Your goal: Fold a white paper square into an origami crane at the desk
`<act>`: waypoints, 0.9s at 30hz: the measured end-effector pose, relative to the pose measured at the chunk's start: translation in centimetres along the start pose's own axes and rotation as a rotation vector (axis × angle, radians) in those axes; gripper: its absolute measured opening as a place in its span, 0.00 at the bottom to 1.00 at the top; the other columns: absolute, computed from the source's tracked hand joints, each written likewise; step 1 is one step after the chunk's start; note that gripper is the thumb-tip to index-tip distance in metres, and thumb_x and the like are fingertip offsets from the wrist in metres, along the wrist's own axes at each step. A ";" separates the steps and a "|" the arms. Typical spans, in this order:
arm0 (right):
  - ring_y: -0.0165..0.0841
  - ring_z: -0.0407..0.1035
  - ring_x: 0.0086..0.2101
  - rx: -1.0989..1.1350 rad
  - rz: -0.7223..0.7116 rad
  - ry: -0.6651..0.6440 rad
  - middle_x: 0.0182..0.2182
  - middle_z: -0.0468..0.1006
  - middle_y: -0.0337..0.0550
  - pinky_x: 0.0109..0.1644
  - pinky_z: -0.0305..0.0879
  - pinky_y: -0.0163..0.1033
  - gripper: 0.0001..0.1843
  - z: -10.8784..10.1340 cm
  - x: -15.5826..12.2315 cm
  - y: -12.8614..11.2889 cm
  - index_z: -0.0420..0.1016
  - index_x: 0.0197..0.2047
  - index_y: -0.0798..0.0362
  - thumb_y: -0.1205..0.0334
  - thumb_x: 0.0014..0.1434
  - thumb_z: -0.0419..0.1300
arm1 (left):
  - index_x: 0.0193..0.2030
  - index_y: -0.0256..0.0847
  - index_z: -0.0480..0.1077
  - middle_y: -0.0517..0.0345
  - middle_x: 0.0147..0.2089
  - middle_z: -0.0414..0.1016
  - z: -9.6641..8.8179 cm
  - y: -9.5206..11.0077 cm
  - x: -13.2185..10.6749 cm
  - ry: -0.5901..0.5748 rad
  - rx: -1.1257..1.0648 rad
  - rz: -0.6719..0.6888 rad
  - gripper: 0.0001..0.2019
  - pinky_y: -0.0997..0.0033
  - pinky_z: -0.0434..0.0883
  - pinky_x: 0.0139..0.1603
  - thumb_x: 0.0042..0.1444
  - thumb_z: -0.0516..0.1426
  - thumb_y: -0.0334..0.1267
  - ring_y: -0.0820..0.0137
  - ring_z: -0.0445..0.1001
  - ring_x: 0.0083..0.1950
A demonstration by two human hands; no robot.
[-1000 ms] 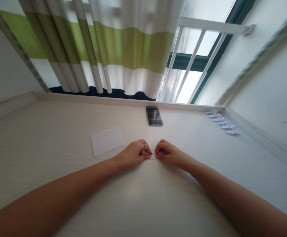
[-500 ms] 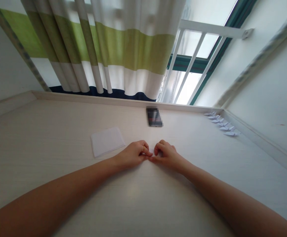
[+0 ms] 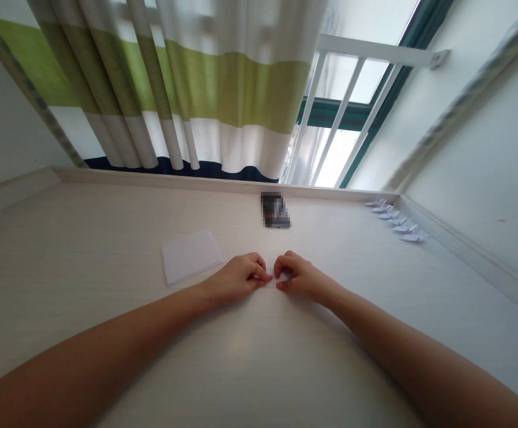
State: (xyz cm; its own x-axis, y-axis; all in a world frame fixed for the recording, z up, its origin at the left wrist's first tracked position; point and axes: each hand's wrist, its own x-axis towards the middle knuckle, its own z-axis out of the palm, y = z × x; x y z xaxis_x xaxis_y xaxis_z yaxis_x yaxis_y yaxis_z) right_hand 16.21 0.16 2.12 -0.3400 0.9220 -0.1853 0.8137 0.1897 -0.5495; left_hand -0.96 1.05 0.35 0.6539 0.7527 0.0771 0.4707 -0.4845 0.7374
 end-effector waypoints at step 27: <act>0.29 0.61 0.32 0.086 -0.041 -0.011 0.32 0.64 0.38 0.38 0.56 0.35 0.09 0.1 0.4 0.9 0.68 0.27 0.54 0.75 0.40 0.58 | 0.37 0.38 0.72 0.59 0.35 0.68 -0.1 0.0 0.3 -0.020 -0.092 -0.154 0.12 0.75 0.61 0.31 0.42 0.56 0.30 0.74 0.64 0.30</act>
State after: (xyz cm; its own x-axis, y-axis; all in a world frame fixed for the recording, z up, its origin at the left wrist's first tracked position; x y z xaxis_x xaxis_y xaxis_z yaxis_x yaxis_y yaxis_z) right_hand 16.78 0.64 1.50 -0.3772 0.9104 -0.1698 0.7558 0.1966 -0.6246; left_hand -0.83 1.30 0.40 0.5902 0.8055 -0.0539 0.5108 -0.3209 0.7976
